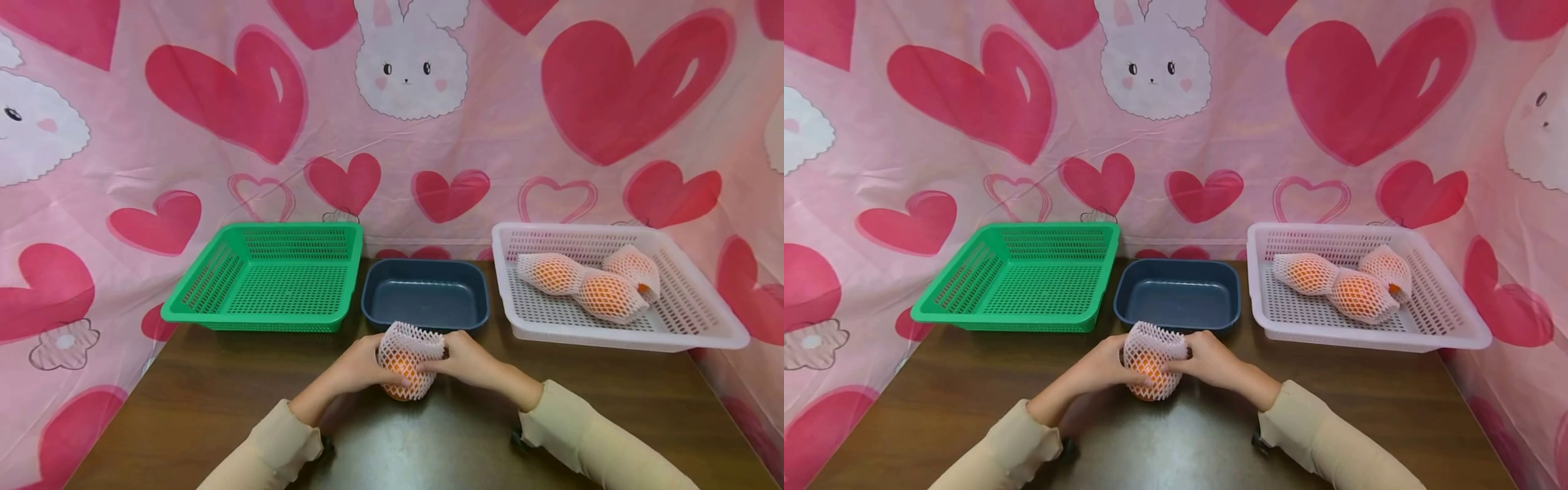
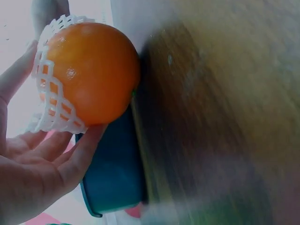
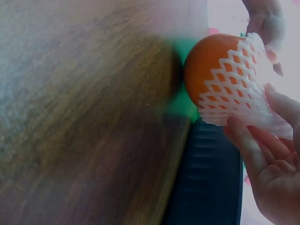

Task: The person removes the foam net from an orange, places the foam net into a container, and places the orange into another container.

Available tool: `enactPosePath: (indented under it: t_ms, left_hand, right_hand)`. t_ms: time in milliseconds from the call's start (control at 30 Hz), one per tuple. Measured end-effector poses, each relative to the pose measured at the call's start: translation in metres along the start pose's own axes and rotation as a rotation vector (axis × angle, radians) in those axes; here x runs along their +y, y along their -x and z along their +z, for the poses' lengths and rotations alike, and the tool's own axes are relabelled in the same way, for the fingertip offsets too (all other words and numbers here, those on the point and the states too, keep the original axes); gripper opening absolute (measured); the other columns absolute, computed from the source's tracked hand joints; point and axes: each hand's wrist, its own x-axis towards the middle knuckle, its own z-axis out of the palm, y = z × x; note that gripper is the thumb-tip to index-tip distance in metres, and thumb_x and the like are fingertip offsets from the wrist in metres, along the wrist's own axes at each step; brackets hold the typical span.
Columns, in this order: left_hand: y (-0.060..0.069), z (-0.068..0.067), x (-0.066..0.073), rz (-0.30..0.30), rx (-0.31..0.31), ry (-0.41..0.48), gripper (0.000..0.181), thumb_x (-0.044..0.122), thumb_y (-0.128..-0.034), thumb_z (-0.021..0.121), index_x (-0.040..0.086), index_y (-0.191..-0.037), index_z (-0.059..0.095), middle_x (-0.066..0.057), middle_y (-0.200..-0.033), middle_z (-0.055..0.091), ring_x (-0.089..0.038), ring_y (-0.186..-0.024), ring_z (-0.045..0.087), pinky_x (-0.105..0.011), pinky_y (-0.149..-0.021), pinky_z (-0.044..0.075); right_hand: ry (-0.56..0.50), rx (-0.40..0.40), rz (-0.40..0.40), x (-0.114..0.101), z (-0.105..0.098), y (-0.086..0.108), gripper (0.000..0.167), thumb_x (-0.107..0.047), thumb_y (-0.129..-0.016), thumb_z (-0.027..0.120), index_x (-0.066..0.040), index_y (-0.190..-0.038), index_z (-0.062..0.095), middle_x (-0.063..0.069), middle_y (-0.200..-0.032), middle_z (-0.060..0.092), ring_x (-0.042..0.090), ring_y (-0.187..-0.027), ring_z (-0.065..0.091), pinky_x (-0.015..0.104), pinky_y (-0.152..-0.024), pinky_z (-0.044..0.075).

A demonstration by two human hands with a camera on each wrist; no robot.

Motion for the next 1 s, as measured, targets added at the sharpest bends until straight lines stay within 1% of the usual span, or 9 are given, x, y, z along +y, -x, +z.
enactPosePath:
  t_ms: [100, 167, 267, 400, 600, 667, 800, 867, 1000]
  left_hand:
    - [0.0011, 0.0009, 0.0001, 0.001, 0.025, 0.004, 0.047, 0.027, -0.0749, 0.093, 0.006, -0.112, 0.073, 0.004, -0.094, 0.072, -0.008, -0.081, 0.062, -0.027, -0.073, 0.053]
    - [0.0014, 0.0027, 0.0003, 0.012, 0.059, 0.006, 0.046, 0.027, -0.0745, 0.093, 0.006, -0.111, 0.074, 0.003, -0.095, 0.074, -0.008, -0.081, 0.062, -0.027, -0.073, 0.053]
    - [0.0011, 0.0052, 0.0009, 0.027, 0.117, 0.033, 0.043, 0.024, -0.075, 0.093, 0.004, -0.109, 0.076, 0.0, -0.098, 0.075, -0.008, -0.081, 0.063, -0.027, -0.072, 0.053]
    - [0.0002, 0.0075, 0.0003, 0.029, 0.16, 0.077, 0.035, 0.021, -0.0767, 0.091, 0.004, -0.104, 0.077, 0.0, -0.094, 0.075, -0.008, -0.077, 0.062, -0.026, -0.068, 0.052]
    - [0.0004, 0.0089, -0.0015, 0.038, 0.213, 0.098, 0.018, 0.014, -0.0797, 0.088, 0.005, -0.092, 0.078, 0.0, -0.087, 0.074, -0.009, -0.073, 0.059, -0.025, -0.065, 0.049]
    - [-0.0001, 0.0089, -0.0027, 0.036, 0.224, 0.114, 0.017, 0.011, -0.0804, 0.087, 0.004, -0.094, 0.078, -0.001, -0.089, 0.074, -0.009, -0.073, 0.06, -0.024, -0.065, 0.05]
    - [-0.0009, 0.0076, -0.0046, 0.022, 0.22, 0.165, 0.023, 0.011, -0.0827, 0.085, 0.0, -0.102, 0.078, -0.006, -0.094, 0.076, -0.01, -0.075, 0.061, -0.024, -0.068, 0.053]
    - [-0.0003, 0.0066, -0.0052, 0.013, 0.199, 0.181, 0.03, 0.012, -0.0848, 0.084, -0.001, -0.11, 0.075, -0.008, -0.1, 0.076, -0.012, -0.081, 0.063, -0.026, -0.072, 0.054]
    - [0.0003, 0.0065, -0.0049, -0.01, 0.094, 0.202, 0.058, 0.02, -0.0845, 0.086, 0.002, -0.134, 0.061, -0.007, -0.119, 0.07, -0.016, -0.098, 0.063, -0.031, -0.087, 0.053]
  right_hand:
    - [0.015, 0.02, -0.044, 0.0021, 0.0009, 0.0002, 0.018, -0.015, -0.083, 0.087, -0.002, -0.093, 0.077, -0.003, -0.086, 0.074, 0.0, -0.076, 0.057, 0.026, -0.068, 0.054]
    - [0.024, 0.039, -0.054, 0.0026, 0.0008, 0.0, 0.018, -0.014, -0.081, 0.088, -0.003, -0.091, 0.078, -0.003, -0.084, 0.074, -0.001, -0.075, 0.057, 0.026, -0.067, 0.054]
    - [0.04, 0.061, -0.074, 0.0029, 0.0005, -0.0015, 0.018, -0.014, -0.08, 0.088, -0.003, -0.092, 0.079, -0.001, -0.086, 0.076, -0.001, -0.078, 0.061, 0.027, -0.069, 0.055]
    - [0.058, 0.08, -0.079, 0.0021, -0.0005, -0.0029, 0.02, -0.013, -0.08, 0.088, -0.002, -0.095, 0.08, 0.001, -0.09, 0.077, 0.002, -0.083, 0.066, 0.028, -0.074, 0.057]
    - [0.046, 0.075, -0.072, -0.0009, -0.0003, -0.005, 0.021, -0.009, -0.081, 0.086, 0.0, -0.099, 0.08, 0.005, -0.094, 0.078, 0.006, -0.084, 0.068, 0.029, -0.075, 0.058]
    - [0.034, 0.079, -0.059, -0.0021, 0.0, -0.0058, 0.024, -0.01, -0.082, 0.087, 0.0, -0.102, 0.079, 0.005, -0.096, 0.077, 0.007, -0.086, 0.068, 0.029, -0.078, 0.058]
    - [-0.021, 0.079, -0.007, -0.0038, 0.0001, -0.0068, 0.03, -0.015, -0.081, 0.088, -0.001, -0.105, 0.078, 0.004, -0.099, 0.077, 0.008, -0.09, 0.068, 0.03, -0.081, 0.057]
    - [-0.045, 0.076, 0.029, -0.0045, 0.0002, -0.0071, 0.03, -0.015, -0.082, 0.088, 0.0, -0.106, 0.077, 0.004, -0.1, 0.076, 0.008, -0.089, 0.067, 0.029, -0.081, 0.057]
    - [-0.077, 0.091, 0.073, -0.0031, 0.0022, -0.0095, 0.033, -0.014, -0.083, 0.086, 0.004, -0.108, 0.074, 0.007, -0.102, 0.076, 0.009, -0.091, 0.066, 0.027, -0.081, 0.055]
